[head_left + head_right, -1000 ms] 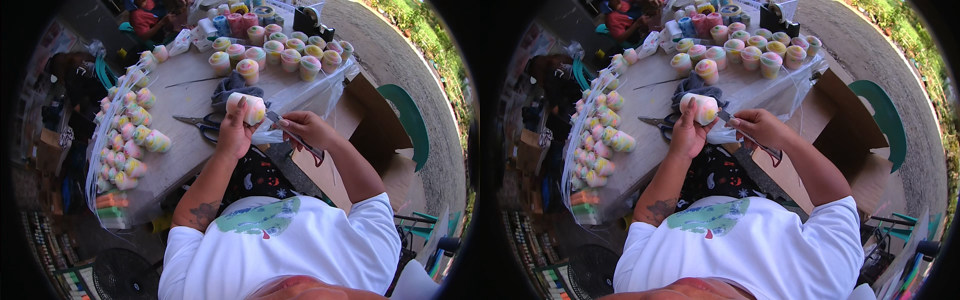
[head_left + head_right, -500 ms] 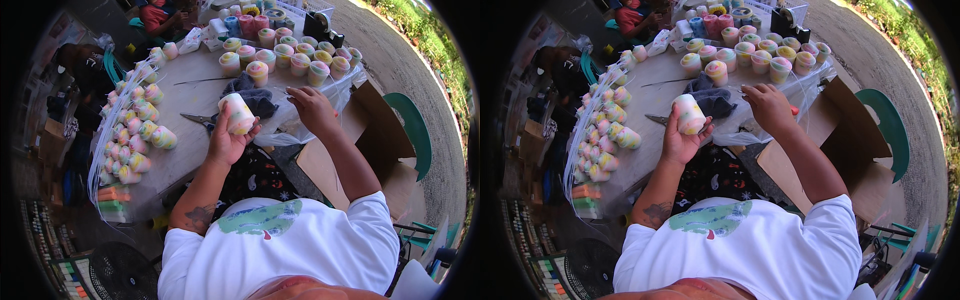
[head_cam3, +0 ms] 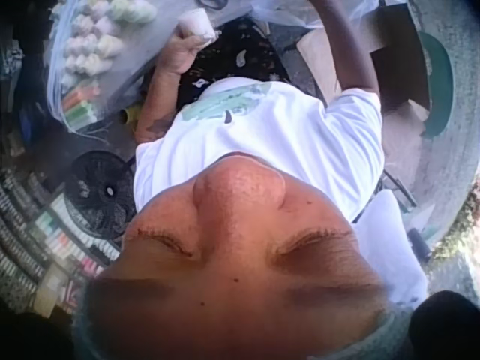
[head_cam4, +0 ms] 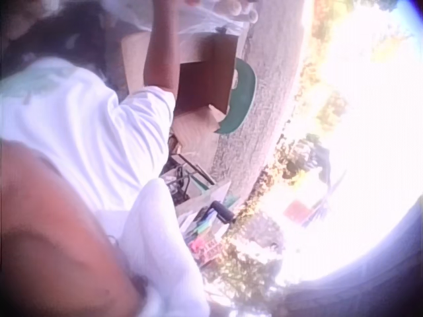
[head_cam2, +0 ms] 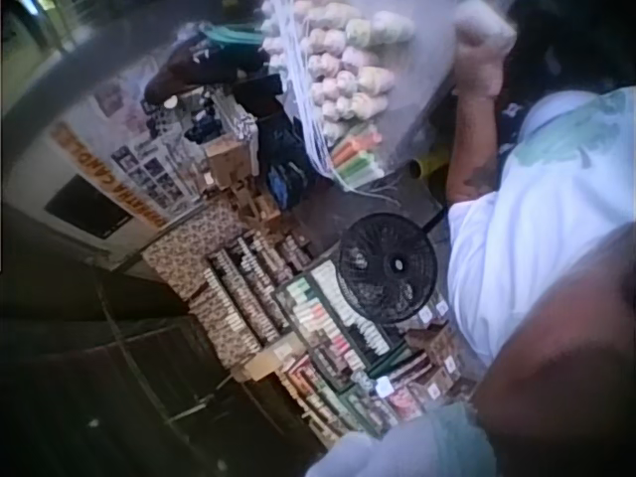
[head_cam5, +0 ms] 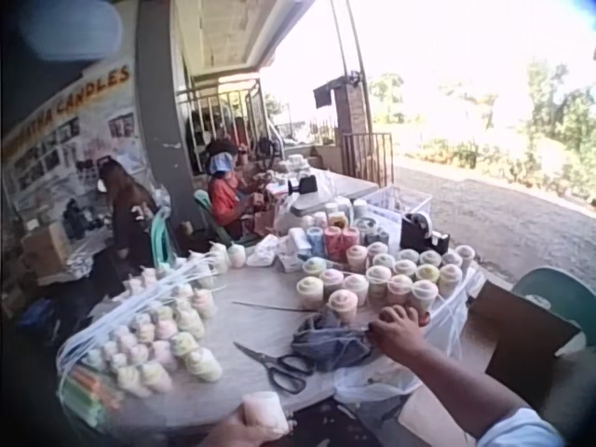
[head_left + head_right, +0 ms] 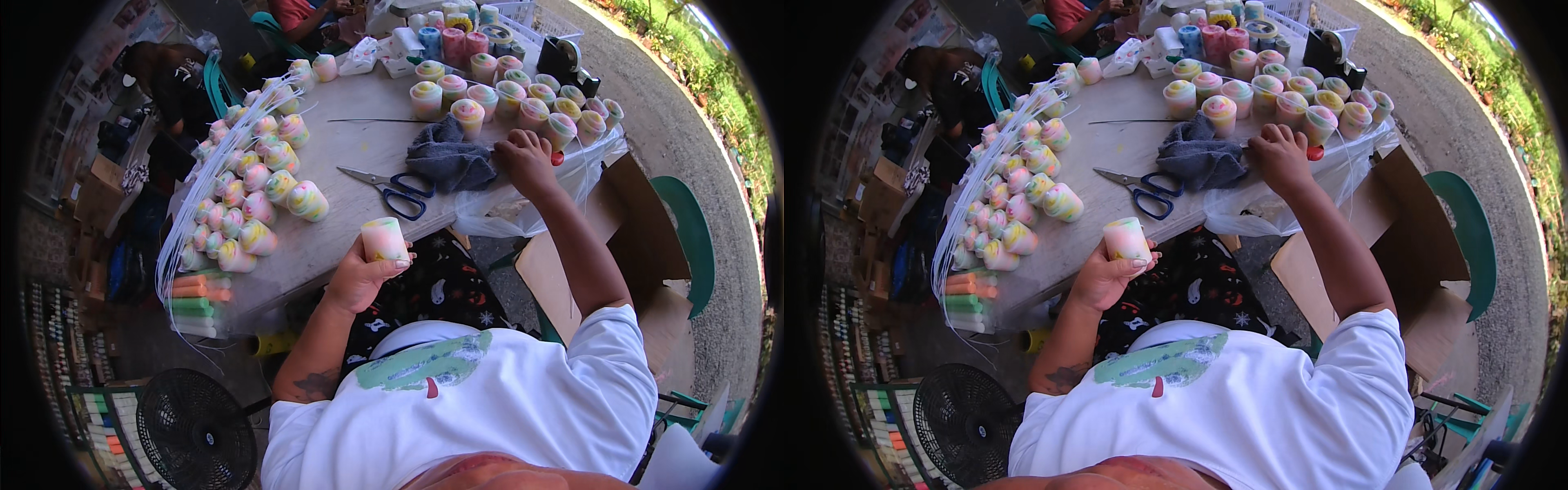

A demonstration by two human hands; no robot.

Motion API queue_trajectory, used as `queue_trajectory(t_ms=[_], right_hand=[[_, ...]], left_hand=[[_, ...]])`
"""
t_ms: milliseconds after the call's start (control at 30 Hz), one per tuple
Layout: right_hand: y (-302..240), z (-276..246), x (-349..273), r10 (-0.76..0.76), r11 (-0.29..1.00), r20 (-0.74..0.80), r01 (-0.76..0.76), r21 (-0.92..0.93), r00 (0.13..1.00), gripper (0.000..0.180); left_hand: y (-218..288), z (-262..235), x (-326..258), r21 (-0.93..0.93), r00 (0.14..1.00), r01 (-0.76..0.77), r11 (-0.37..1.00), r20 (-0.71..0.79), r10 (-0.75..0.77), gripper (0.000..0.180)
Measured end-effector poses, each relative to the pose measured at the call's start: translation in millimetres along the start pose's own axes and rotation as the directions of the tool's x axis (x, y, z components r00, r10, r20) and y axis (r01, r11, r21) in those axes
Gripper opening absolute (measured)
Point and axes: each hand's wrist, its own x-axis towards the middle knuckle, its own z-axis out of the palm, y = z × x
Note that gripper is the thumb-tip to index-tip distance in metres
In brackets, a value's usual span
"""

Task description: The person inserts a wick into the center of a small, multicolored cylindrical candle, trims the excess wick with scissors, and places the finished candle on the table. They repeat this process with several candles, using a cloth to wipe the work surface between items.

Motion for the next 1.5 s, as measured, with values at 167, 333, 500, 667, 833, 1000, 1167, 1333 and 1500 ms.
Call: queue_trajectory(t_ms=[167,333,500,667,833,1000,1167,1333,1500], right_hand=[[-12.0,-9.6,4.3,-0.009,1.0,-0.096,0.011,0.017,0.995,0.032],[-99.0,6.2,32.8,0.121,0.944,0.025,-0.123,0.307,0.992,0.034],[-95.8,-18.6,66.0,0.226,0.778,-0.222,-0.038,0.627,0.948,0.029],[-140.4,-94.5,18.8,-0.017,0.683,-0.306,0.235,0.692,0.952,0.03],[-159.5,-78.5,-6.3,-0.17,0.668,-0.275,0.316,0.674,0.946,0.037],[-145.0,-73.4,1.3,-0.071,0.869,-0.255,0.186,0.459,0.964,0.035],[-120.2,-78.8,20.1,0.481,0.035,0.012,-0.032,0.999,0.877,0.04],[-181.6,-60.6,-38.6,0.14,0.377,-0.271,0.202,0.904,0.952,0.057],[-180.1,-43.7,-11.1,0.336,-0.303,0.257,-0.154,0.94,0.906,0.037]], left_hand=[[-13.9,-4.3,8.4,0.376,0.985,-0.156,0.913,-0.011,0.173,0.061],[-4.4,20.4,13.3,0.792,0.932,-0.173,0.585,-0.06,0.357,0.074],[5.2,20.2,23.6,0.832,0.849,-0.293,0.47,0.001,0.528,0.08],[29.3,26.5,34.8,0.9,0.909,-0.25,0.356,0.091,0.407,0.07],[20.3,44.0,44.6,0.841,0.765,-0.539,0.057,0.46,0.45,0.053],[12.9,47.5,51.5,0.667,0.91,-0.414,0.619,0.296,0.29,0.048],[2.4,38.6,45.9,-0.148,0.969,-0.136,0.98,0.186,0.163,0.053],[0.1,56.0,58.1,-0.115,0.965,-0.263,0.958,-0.025,0.261,0.065],[-7.9,61.2,70.1,0.431,0.744,-0.595,0.679,-0.025,0.668,0.066]])
